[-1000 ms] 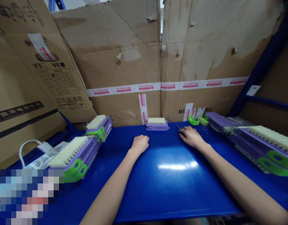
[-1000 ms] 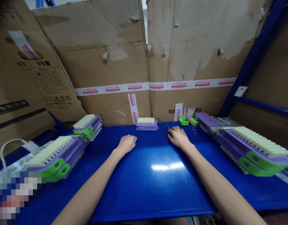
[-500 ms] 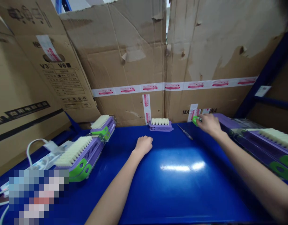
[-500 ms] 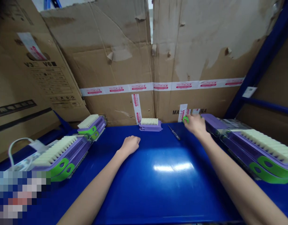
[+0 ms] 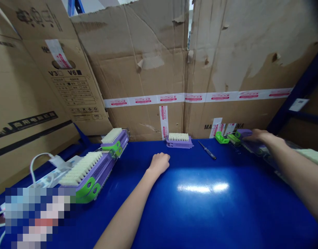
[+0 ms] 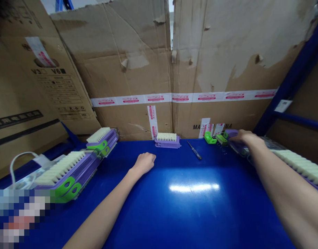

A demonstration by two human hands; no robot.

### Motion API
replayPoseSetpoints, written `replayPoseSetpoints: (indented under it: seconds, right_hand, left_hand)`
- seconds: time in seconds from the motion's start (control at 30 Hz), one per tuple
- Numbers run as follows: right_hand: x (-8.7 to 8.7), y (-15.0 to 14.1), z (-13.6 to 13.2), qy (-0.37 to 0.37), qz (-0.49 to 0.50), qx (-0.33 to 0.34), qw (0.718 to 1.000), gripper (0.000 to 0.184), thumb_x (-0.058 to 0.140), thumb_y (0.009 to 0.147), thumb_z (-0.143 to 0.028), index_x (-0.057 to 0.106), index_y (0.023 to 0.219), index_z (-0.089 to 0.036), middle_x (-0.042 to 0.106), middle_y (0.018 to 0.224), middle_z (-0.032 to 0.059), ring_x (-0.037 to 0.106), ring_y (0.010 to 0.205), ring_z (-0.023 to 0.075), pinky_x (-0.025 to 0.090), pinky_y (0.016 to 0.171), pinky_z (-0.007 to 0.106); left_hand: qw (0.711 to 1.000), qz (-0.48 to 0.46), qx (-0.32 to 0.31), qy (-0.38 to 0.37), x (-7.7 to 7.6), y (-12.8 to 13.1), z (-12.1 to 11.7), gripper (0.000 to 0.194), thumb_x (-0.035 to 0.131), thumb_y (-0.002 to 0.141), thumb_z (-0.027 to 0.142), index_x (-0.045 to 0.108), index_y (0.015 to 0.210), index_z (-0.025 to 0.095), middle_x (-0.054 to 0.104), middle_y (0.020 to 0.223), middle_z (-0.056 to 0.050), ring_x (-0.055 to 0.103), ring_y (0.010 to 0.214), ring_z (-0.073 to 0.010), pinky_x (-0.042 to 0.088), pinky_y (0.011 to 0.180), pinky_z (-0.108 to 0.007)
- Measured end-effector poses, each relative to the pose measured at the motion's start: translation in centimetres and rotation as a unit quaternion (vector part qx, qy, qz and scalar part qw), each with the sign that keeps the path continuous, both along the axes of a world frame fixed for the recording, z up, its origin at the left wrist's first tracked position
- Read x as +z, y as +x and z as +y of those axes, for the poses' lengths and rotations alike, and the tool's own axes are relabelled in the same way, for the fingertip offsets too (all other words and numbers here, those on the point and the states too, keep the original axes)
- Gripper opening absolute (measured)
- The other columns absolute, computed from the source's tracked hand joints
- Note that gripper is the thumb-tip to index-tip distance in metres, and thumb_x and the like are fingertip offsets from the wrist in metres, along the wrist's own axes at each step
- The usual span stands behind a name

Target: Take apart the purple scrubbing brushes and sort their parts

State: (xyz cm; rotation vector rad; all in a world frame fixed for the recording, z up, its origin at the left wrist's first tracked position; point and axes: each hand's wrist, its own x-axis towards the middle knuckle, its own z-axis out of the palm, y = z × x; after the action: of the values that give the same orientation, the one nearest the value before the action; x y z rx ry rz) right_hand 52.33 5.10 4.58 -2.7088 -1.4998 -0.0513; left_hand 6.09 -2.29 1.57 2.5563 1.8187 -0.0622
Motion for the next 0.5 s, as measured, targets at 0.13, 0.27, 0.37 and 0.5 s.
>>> replayPoseSetpoints:
  seconds: [0.13, 0.27, 0.37, 0.5]
  right_hand:
    - [0.4, -0.5, -0.5, 0.021, 0.010, 0.005, 1.000, 0.055, 0.062, 0.073, -0.049, 0.066, 0.104, -0.004, 0.065, 0.087, 0.0231, 0.062, 0.068, 0.0241, 0.039, 0.056, 0.032]
    - [1.5, -1.6, -1.5, 0.024, 0.036, -0.019, 0.999, 0.059, 0.062, 0.073, -0.049, 0.062, 0.112, -0.005, 0.063, 0.096, 0.0258, 0.061, 0.079, 0.0264, 0.039, 0.059, 0.033]
    - [3.0, -2.7, -2.5, 0.034, 0.047, -0.028, 0.998, 0.062, 0.060, 0.074, -0.049, 0.059, 0.118, -0.005, 0.060, 0.102, 0.0283, 0.060, 0.087, 0.0282, 0.038, 0.062, 0.035]
    - [5.7, -4.6, -3.9, 0.063, 0.037, -0.060, 0.995, 0.063, 0.055, 0.076, -0.053, 0.055, 0.123, -0.011, 0.057, 0.112, 0.0274, 0.057, 0.097, 0.0339, 0.037, 0.063, 0.037]
  left_hand:
    - [1.000, -0.001, 0.003, -0.001, 0.0, 0.0, 0.0, 0.026, 0.044, 0.076, 0.008, 0.066, 0.084, 0.018, 0.068, 0.089, -0.011, 0.065, 0.089, -0.0246, 0.042, 0.071, -0.031]
    - [1.000, -0.002, -0.001, 0.002, -0.1, 0.0, 0.0, 0.026, 0.044, 0.075, 0.008, 0.066, 0.084, 0.018, 0.068, 0.089, -0.011, 0.065, 0.090, -0.0249, 0.042, 0.070, -0.031]
    - [1.000, -0.003, -0.002, 0.004, -0.1, -0.1, 0.0, 0.027, 0.043, 0.075, 0.008, 0.067, 0.084, 0.018, 0.068, 0.089, -0.012, 0.065, 0.089, -0.0255, 0.043, 0.070, -0.032]
    - [1.000, -0.003, -0.001, 0.003, -0.2, -0.1, 0.0, 0.028, 0.043, 0.075, 0.008, 0.067, 0.086, 0.019, 0.068, 0.091, -0.012, 0.065, 0.090, -0.0248, 0.043, 0.073, -0.032]
